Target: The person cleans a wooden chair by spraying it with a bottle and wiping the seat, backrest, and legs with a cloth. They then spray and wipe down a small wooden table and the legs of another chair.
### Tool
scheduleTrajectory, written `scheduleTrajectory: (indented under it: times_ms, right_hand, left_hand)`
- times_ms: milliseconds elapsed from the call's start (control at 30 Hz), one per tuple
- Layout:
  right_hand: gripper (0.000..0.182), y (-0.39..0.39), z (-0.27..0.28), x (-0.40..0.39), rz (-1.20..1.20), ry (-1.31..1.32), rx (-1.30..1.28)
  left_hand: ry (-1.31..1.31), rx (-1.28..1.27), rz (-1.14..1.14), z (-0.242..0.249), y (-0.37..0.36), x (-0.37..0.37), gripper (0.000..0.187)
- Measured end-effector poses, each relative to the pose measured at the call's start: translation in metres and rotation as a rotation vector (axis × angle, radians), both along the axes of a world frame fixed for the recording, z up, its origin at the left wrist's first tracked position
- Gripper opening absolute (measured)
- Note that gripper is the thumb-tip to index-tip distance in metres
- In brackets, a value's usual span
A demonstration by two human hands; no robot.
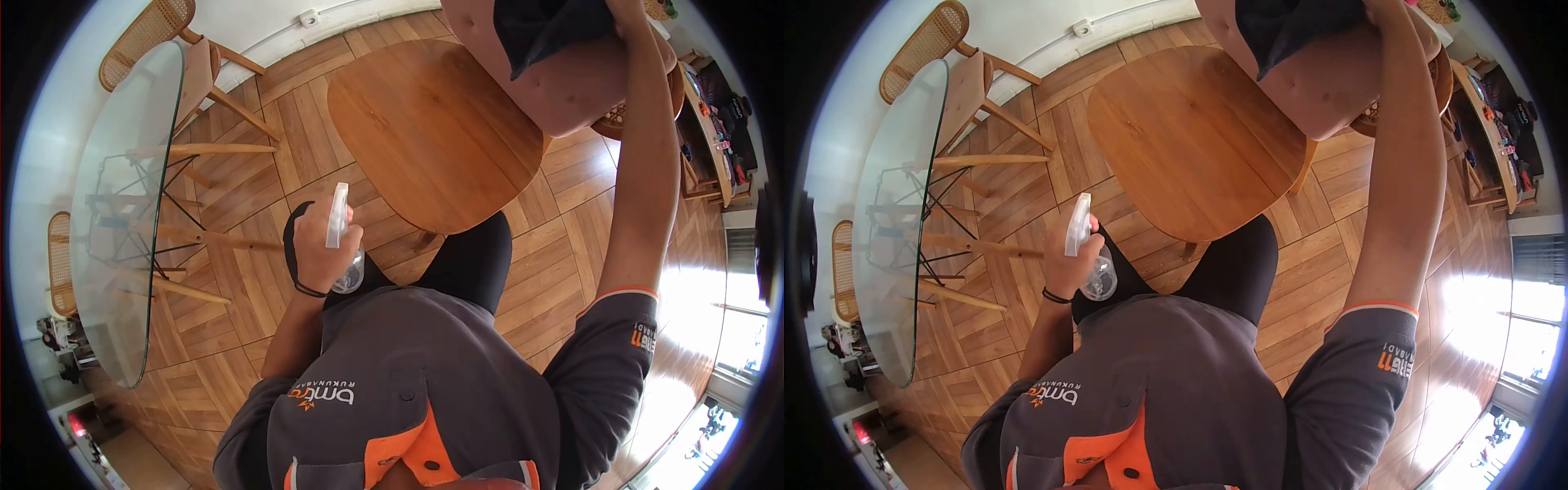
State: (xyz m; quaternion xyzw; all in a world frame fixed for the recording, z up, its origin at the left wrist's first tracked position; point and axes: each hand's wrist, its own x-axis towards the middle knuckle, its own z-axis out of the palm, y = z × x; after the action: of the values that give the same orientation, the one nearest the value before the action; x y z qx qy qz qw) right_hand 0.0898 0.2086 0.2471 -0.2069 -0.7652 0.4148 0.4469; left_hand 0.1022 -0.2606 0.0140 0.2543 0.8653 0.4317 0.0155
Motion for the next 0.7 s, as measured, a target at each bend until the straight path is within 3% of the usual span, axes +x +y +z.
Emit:
scheduleTrajectory:
  times_ms: [67, 367, 467, 567, 700]
  right_hand:
    - [0.058, -0.001, 0.0, 0.001, 0.003, 0.011, 0.005]
    - [0.06, -0.015, 0.003, 0.016, 0.048, -0.083, -0.042]
    - [0.06, -0.008, 0.001, 0.009, -0.046, -0.065, -0.019]
    - [0.06, -0.005, 0.004, 0.007, -0.081, -0.14, -0.025]
    - [0.06, -0.019, -0.001, 0.02, 0.02, -0.065, 0.018]
  left_hand:
    - [0.065, 0.026, 0.012, 0.0, 0.002, -0.001, 0.016]
    - [-0.138, 0.022, -0.188, 0.017, 0.011, 0.005, 0.015]
    - [-0.141, -0.103, -0.344, 0.019, 0.006, 0.007, 0.016]
    - [-0.096, -0.063, -0.504, 0.007, 0.001, 0.004, 0.019]
    - [-0.095, -0.105, -0.691, 0.01, -0.006, 0.002, 0.024]
